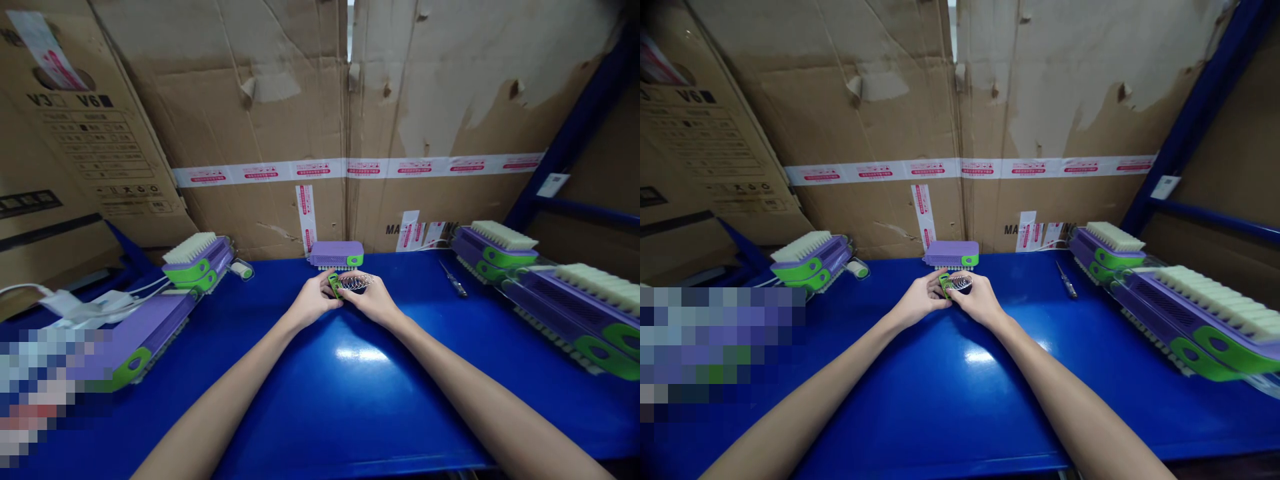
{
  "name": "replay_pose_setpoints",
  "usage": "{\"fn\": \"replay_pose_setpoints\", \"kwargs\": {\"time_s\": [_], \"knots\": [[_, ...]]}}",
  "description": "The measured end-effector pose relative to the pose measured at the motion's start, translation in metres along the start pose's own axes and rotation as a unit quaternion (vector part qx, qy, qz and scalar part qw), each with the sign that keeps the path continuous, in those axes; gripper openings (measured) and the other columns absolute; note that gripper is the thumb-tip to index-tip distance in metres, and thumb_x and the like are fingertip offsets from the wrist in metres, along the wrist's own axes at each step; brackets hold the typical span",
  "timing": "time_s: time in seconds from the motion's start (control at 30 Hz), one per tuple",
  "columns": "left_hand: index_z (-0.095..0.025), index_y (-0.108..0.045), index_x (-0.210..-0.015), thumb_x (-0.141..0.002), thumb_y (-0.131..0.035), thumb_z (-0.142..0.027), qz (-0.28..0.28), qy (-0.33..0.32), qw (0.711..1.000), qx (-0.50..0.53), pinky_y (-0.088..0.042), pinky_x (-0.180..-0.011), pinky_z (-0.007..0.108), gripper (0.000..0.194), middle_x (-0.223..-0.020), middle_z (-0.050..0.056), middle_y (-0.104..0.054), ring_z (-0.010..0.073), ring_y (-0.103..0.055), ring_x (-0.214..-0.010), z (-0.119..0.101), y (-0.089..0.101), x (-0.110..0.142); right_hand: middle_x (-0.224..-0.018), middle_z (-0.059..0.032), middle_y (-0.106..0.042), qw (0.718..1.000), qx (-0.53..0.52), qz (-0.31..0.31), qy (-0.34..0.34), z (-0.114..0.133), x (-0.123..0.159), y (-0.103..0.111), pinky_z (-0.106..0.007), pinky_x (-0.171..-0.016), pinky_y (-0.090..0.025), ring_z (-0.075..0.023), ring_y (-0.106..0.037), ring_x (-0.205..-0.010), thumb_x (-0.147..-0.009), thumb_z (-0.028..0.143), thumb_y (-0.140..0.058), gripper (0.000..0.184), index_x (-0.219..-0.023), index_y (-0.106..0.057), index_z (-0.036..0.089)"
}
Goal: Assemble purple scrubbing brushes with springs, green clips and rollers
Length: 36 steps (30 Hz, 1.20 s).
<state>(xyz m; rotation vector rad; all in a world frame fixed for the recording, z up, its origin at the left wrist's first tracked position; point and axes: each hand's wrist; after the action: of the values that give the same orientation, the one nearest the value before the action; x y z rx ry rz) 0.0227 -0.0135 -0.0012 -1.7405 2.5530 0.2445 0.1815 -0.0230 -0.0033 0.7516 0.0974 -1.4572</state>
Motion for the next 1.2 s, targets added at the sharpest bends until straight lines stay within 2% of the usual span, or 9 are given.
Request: {"fn": "replay_pose_setpoints", "kwargs": {"time_s": [0.13,0.33,0.43,0.57,0.7,0.8,0.93,1.03,1.2], "knots": [[-0.010,-0.051,-0.125,-0.057,-0.070,-0.009,0.016,-0.032,0.999,-0.040,-0.045,-0.065,0.024,0.070,-0.077,0.002,-0.063,0.0131,-0.058,-0.069,0.001,-0.003,0.000,-0.107,-0.0055,-0.070,0.999,-0.012,0.009,0.038,0.000,0.001,-0.001,-0.036,-0.092,-0.049,-0.0203,-0.064,-0.101,-0.070,0.013,-0.066,0.039,-0.108,-0.065,0.020],[-0.009,-0.056,-0.120,-0.057,-0.073,-0.013,-0.044,-0.044,0.994,-0.094,-0.041,-0.058,0.022,0.065,-0.066,-0.002,-0.057,0.0098,-0.051,-0.059,-0.002,-0.007,-0.001,-0.098,-0.0049,-0.072,0.997,0.016,-0.049,0.049,-0.005,-0.001,-0.004,-0.035,-0.087,-0.052,-0.0212,-0.066,-0.093,-0.073,0.016,-0.066,0.024,-0.096,-0.070,0.021],[-0.009,-0.054,-0.122,-0.057,-0.073,-0.016,-0.097,-0.054,0.984,-0.142,-0.041,-0.058,0.022,0.068,-0.064,-0.003,-0.055,0.0095,-0.050,-0.058,-0.002,-0.012,-0.001,-0.099,-0.0062,-0.072,0.996,0.027,-0.085,0.027,-0.003,-0.001,-0.006,-0.035,-0.086,-0.053,-0.0221,-0.067,-0.093,-0.072,0.019,-0.067,0.021,-0.093,-0.070,0.020],[-0.011,-0.056,-0.119,-0.060,-0.069,-0.013,-0.149,-0.084,0.961,-0.216,-0.044,-0.060,0.022,0.060,-0.063,-0.005,-0.055,0.0086,-0.050,-0.056,-0.002,-0.018,0.002,-0.098,-0.0049,-0.073,0.993,0.020,-0.115,-0.007,0.002,0.000,-0.008,-0.036,-0.088,-0.052,-0.0223,-0.068,-0.092,-0.072,0.023,-0.067,0.024,-0.095,-0.069,0.020],[-0.016,-0.057,-0.114,-0.061,-0.071,-0.015,-0.171,-0.115,0.944,-0.259,-0.047,-0.066,0.024,0.055,-0.068,-0.004,-0.060,0.0110,-0.056,-0.063,-0.001,-0.018,0.004,-0.093,-0.0063,-0.073,0.989,-0.053,-0.123,-0.068,0.005,0.000,-0.010,-0.035,-0.085,-0.054,-0.0233,-0.069,-0.090,-0.069,0.026,-0.070,0.029,-0.096,-0.067,0.017],[-0.016,-0.055,-0.109,-0.058,-0.076,-0.021,-0.169,-0.100,0.959,-0.204,-0.049,-0.071,0.028,0.056,-0.084,0.003,-0.067,0.0166,-0.063,-0.078,0.003,-0.016,0.001,-0.092,-0.0079,-0.073,0.976,-0.160,-0.101,-0.110,0.003,-0.001,-0.012,-0.035,-0.082,-0.055,-0.0235,-0.069,-0.089,-0.066,0.025,-0.072,0.041,-0.105,-0.062,0.015],[-0.017,-0.046,-0.106,-0.053,-0.080,-0.022,-0.107,-0.047,0.993,0.025,-0.051,-0.077,0.032,0.063,-0.092,0.008,-0.069,0.0193,-0.066,-0.084,0.007,-0.014,-0.004,-0.100,-0.0117,-0.072,0.962,-0.229,-0.073,-0.127,0.002,-0.002,-0.012,-0.037,-0.084,-0.054,-0.0235,-0.068,-0.093,-0.064,0.026,-0.073,0.057,-0.117,-0.055,0.013],[-0.017,-0.044,-0.106,-0.049,-0.083,-0.022,-0.116,-0.027,0.986,0.115,-0.050,-0.080,0.032,0.069,-0.088,0.006,-0.069,0.0180,-0.067,-0.082,0.004,-0.010,-0.005,-0.105,-0.0133,-0.070,0.973,-0.189,-0.068,-0.111,0.003,-0.002,-0.009,-0.037,-0.083,-0.054,-0.0233,-0.067,-0.094,-0.064,0.030,-0.074,0.063,-0.121,-0.053,0.013],[-0.014,-0.047,-0.109,-0.053,-0.082,-0.027,-0.225,-0.043,0.966,0.123,-0.048,-0.066,0.026,0.068,-0.074,0.001,-0.065,0.0139,-0.062,-0.070,-0.009,0.016,-0.010,-0.104,-0.0100,-0.070,0.996,0.010,-0.087,-0.018,-0.007,-0.002,0.003,-0.040,-0.088,-0.050,-0.0221,-0.066,-0.094,-0.079,0.031,-0.061,0.042,-0.119,-0.056,0.017]]}}
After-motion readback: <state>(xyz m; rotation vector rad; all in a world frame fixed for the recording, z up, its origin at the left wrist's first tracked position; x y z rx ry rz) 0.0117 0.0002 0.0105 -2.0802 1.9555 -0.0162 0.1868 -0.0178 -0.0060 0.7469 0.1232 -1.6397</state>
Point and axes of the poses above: each hand's wrist, its own x-axis away from the middle knuckle, its own y-axis out of the back of the hand, z = x × y
